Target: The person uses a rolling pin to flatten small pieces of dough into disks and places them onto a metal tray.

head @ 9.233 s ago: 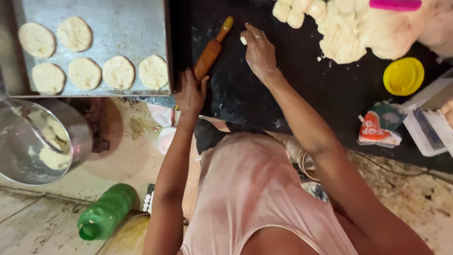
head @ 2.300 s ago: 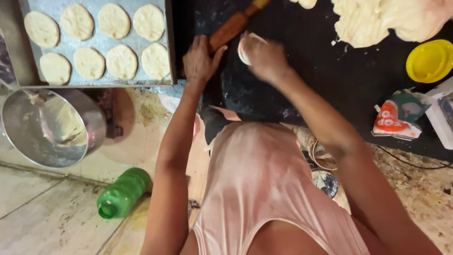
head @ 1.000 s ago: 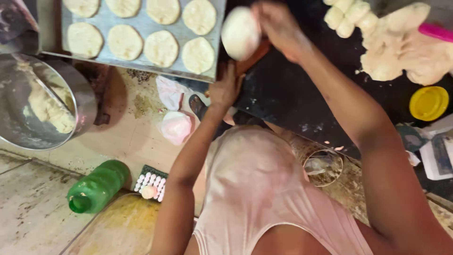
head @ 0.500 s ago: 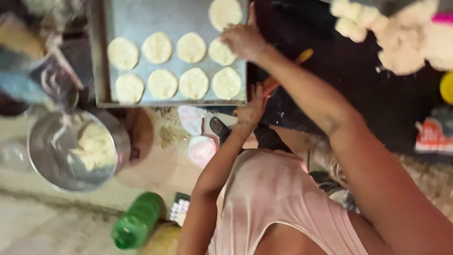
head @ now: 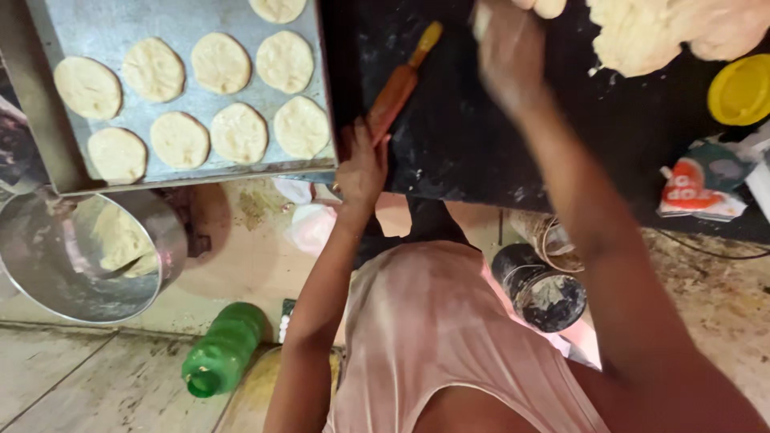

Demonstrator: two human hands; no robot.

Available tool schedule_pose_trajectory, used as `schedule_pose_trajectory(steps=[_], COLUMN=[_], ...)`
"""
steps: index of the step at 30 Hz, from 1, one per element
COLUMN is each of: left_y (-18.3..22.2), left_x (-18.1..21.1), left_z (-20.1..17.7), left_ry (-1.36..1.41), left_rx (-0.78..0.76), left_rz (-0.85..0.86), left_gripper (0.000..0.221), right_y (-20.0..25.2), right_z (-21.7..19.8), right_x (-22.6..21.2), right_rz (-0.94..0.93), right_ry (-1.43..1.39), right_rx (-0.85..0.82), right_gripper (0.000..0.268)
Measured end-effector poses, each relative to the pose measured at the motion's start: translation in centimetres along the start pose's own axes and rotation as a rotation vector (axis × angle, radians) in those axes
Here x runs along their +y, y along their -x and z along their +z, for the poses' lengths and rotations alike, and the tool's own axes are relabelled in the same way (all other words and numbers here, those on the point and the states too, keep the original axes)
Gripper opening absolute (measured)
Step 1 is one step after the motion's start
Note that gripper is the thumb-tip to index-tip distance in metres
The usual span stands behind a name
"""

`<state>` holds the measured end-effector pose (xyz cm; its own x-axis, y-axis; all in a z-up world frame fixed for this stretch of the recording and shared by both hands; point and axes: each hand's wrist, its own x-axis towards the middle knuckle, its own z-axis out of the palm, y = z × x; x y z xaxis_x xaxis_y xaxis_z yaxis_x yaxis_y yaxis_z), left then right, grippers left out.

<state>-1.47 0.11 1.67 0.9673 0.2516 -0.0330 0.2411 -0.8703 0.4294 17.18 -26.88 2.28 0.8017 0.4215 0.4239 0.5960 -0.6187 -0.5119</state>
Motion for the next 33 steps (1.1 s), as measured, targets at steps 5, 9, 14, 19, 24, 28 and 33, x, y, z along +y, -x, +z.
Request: schedule_pose_trajectory(steps=[5, 9, 14, 19, 24, 28, 33], left_y=[-0.1, 0.3, 0.4, 1.3, -1.4, -5.5, -4.4], left_x=[0.5, 0.6, 1.0, 1.5, 2.4, 3.1, 4.2], left_z=[0.7, 1.5, 1.6, 1.7, 2.3, 2.4, 1.4], left_ry=[-0.08, -0.052, -0.109, -0.071, -0.055, 0.021, 0.017], left_rx=[0.257, 0.2, 0.19, 0.151, 0.324, 0.03, -0.062], left_rz=[0.118, 0.061, 0.008, -0.004, 0.076, 0.219, 0.502], left_gripper=[0.061, 0.058, 0.06, 0.064, 0.067, 0.06, 0.069], right_y=[6.6, 3.6, 4.2, 8.9, 6.9, 1.7, 2.7], right_z=[0.3, 1.2, 1.7, 0.3, -1.1, -3.2, -2.3], right_x=[-6.1, -4.1, -2.3, -5.5, -10.8, -7.8, -1.1], right_rz=[0.099, 0.333, -0.185, -0.039, -0.149, 0.091, 0.015], right_ry=[0.106, 0.173, 0.277, -0.119, 0.371, 0.114, 0.226], right_rx=[-0.159, -0.351, -0.483, -0.476, -0.37, -0.494, -0.055], right_gripper=[0.057, 0.042, 0.057, 0.079, 0.072, 0.034, 0.015])
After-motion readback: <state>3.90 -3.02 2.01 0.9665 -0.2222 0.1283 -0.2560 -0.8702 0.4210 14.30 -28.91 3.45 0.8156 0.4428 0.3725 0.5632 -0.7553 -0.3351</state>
